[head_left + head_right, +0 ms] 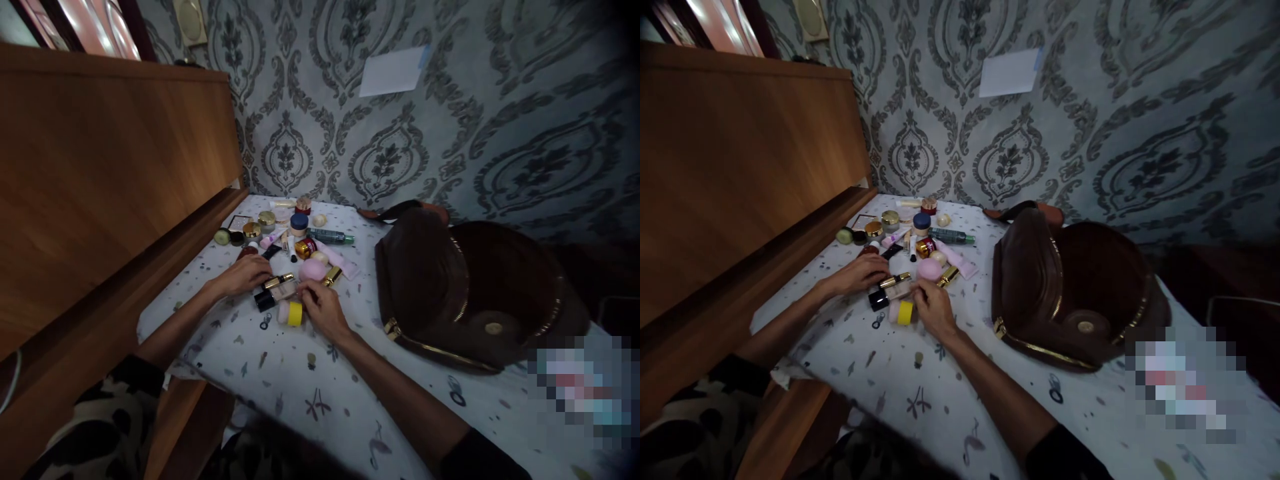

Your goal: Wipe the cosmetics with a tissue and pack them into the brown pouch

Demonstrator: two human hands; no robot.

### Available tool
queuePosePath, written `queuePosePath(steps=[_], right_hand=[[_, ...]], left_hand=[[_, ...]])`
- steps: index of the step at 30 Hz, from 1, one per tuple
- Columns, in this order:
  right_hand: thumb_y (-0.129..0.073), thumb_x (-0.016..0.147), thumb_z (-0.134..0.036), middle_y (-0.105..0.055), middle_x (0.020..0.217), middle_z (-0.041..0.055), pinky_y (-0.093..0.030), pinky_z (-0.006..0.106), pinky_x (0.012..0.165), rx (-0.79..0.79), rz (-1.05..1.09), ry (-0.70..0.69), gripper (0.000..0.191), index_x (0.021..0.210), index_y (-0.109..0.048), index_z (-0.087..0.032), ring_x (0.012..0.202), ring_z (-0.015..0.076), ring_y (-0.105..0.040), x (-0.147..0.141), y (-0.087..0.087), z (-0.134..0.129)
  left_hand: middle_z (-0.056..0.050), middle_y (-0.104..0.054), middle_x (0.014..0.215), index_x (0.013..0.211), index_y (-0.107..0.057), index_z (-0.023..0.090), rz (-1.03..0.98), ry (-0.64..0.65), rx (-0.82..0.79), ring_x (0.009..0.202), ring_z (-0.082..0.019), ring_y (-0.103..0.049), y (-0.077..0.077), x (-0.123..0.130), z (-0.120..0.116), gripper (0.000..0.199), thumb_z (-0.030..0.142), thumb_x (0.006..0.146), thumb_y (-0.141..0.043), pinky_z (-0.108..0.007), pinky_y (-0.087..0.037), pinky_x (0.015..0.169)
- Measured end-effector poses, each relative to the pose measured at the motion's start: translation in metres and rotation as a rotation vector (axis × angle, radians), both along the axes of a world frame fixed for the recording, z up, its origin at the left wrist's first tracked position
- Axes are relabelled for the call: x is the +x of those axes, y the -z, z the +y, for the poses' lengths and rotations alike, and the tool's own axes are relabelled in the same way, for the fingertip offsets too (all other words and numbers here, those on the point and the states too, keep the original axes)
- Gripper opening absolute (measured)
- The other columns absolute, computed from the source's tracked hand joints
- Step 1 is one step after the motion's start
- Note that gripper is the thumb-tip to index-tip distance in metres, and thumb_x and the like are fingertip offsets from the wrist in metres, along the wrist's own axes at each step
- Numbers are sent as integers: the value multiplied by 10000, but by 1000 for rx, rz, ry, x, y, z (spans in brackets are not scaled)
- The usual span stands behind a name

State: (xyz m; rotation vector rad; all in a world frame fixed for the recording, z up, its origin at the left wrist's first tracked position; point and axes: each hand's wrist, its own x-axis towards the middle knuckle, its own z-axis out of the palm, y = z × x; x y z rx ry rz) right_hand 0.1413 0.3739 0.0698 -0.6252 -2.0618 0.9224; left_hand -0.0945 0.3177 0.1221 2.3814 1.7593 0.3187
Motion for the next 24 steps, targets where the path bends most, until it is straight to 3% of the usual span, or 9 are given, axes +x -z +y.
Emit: queuePosePath(steps=[3, 8, 11, 13, 15, 17, 19, 24], right_hand=[[-451, 856, -153, -655, 716, 8, -429, 244, 579, 13, -10, -14, 190, 853, -639, -179, 604, 145, -585, 0, -1, -1], [-468, 893, -192, -645, 744, 22, -439, 247, 592, 162, -21, -66, 162, 898, -629, -175, 621, 145, -579, 3, -7, -7], [-520, 916, -296, -647, 796, 39, -463, 257, 635, 308, -39, -205, 164, 968, -615, -174, 673, 151, -596, 6, -11, -14], [-571, 898, -382, -658, 856, 57, -472, 270, 668, 430, -108, -327, 232, 998, -612, -177, 740, 169, -616, 8, -12, -19], [-611, 870, -433, -666, 899, 66, -471, 277, 686, 527, -186, -386, 293, 1020, -615, -182, 809, 188, -629, 9, -12, -22], [-633, 854, -438, -671, 922, 69, -473, 281, 694, 583, -229, -388, 323, 1051, -613, -183, 857, 202, -638, 9, -10, -24], [-640, 856, -429, -677, 944, 73, -486, 287, 703, 617, -245, -372, 345, 1092, -604, -180, 888, 211, -645, 8, -8, -24], [-601, 907, -399, -669, 1023, 105, -536, 320, 741, 649, -215, -195, 345, 1172, -572, -180, 924, 222, -653, 4, -2, -20]], left_hand=[[-94, -665, 1095, 1102, -634, 199, 96, -118, 66, 1068, -246, -581, 5, 9, 17, 246, 302, 926, -497, -365, -440, 947], [-124, -640, 1021, 877, -644, 156, 141, -171, 135, 1011, -261, -570, 13, 23, 38, 122, 224, 882, -542, -391, -441, 905], [-124, -622, 1058, 860, -617, 166, 67, -191, 213, 1028, -249, -555, 18, 23, 37, 136, 223, 897, -499, -387, -440, 908], [-111, -620, 1107, 840, -594, 180, -185, -206, 308, 1057, -234, -553, 20, 20, 35, 120, 233, 886, -497, -370, -439, 924], [-83, -647, 1064, 777, -573, 187, -645, -242, 385, 1012, -213, -583, 20, 16, 35, 103, 245, 852, -534, -339, -459, 889], [-42, -659, 889, 716, -548, 187, -1151, -329, 464, 843, -182, -614, 18, 10, 38, 132, 274, 799, -600, -302, -488, 775], [10, -594, 717, 691, -512, 190, -1479, -437, 580, 672, -140, -579, 15, -1, 40, 196, 319, 760, -642, -264, -486, 663], [76, -450, 611, 683, -431, 198, -1617, -643, 871, 525, -70, -455, 12, -44, 37, 342, 420, 713, -690, -184, -393, 512]])
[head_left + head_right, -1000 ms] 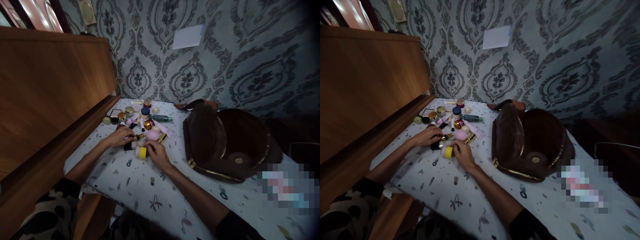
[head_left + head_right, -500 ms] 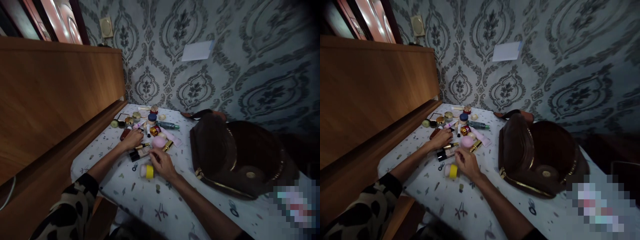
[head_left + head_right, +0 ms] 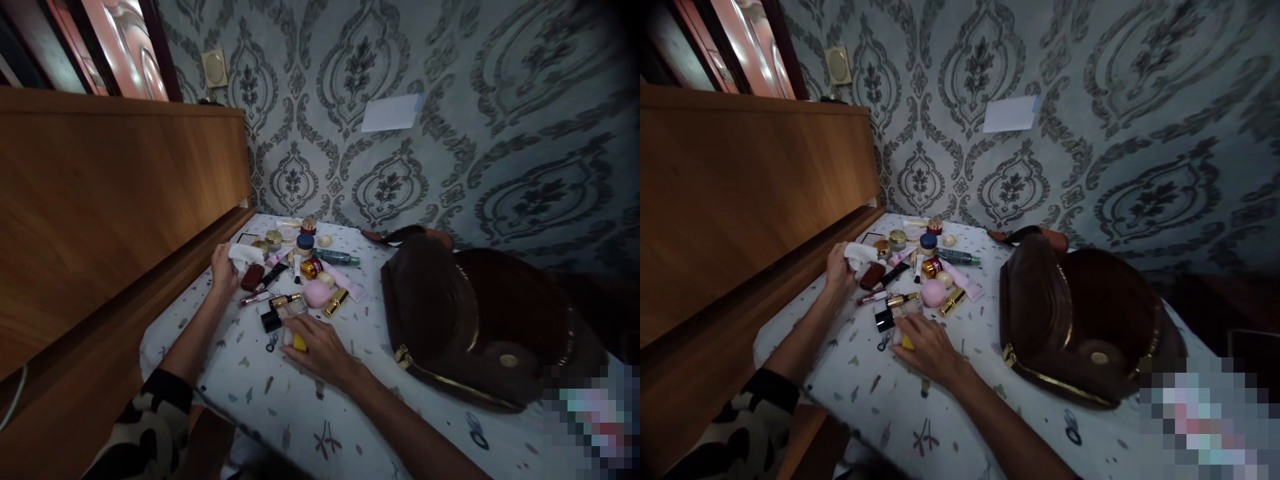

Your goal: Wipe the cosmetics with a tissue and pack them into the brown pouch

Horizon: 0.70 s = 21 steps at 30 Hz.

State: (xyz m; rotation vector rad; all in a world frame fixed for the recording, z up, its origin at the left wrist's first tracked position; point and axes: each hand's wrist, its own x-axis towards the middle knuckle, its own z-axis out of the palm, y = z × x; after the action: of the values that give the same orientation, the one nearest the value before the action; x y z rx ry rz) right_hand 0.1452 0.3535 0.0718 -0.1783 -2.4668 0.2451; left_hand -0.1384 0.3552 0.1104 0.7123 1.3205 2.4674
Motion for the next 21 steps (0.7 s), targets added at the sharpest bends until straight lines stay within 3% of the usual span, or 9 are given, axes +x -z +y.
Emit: queuePosePath(steps=[4, 7, 14, 18, 21], right_hand=[[-574, 927, -337, -648, 1075, 117, -553, 373, 831, 22, 104, 121, 299, 1188, -566, -190, 994, 244, -641, -3, 3, 3], [-564, 932, -326, -637, 1102, 118, -555, 394, 857, 2, 146, 153, 277, 1177, -569, -197, 1022, 249, -631, -3, 3, 4], [-509, 936, -218, -623, 1092, 107, -554, 377, 850, -139, 208, 200, 183, 1105, -576, -202, 1019, 232, -614, -3, 0, 5], [-561, 894, -203, -599, 1137, 116, -533, 389, 885, -105, 181, 152, 221, 1114, -559, -199, 1056, 242, -591, -4, 2, 5], [-621, 852, -230, -588, 1163, 120, -511, 407, 894, -76, 108, 117, 272, 1113, -552, -196, 1077, 261, -567, -3, 3, 5]], left_hand=[[88, -429, 615, 707, -416, 201, -62, -187, 25, 523, -58, -436, 4, -30, -6, 410, 488, 704, -708, -175, -363, 508], [82, -456, 655, 758, -441, 200, -46, -261, 19, 562, -62, -469, 8, -38, -5, 407, 501, 711, -712, -180, -379, 545], [27, -555, 757, 860, -563, 178, 206, -182, -135, 676, -115, -540, 16, -23, -3, 335, 437, 699, -702, -237, -449, 656], [3, -562, 795, 857, -620, 170, 476, -119, -267, 734, -149, -538, 0, -10, 17, 267, 364, 696, -705, -267, -450, 703], [-10, -537, 843, 858, -639, 184, 704, -87, -354, 815, -179, -534, -25, 0, 54, 195, 278, 698, -697, -291, -451, 770]])
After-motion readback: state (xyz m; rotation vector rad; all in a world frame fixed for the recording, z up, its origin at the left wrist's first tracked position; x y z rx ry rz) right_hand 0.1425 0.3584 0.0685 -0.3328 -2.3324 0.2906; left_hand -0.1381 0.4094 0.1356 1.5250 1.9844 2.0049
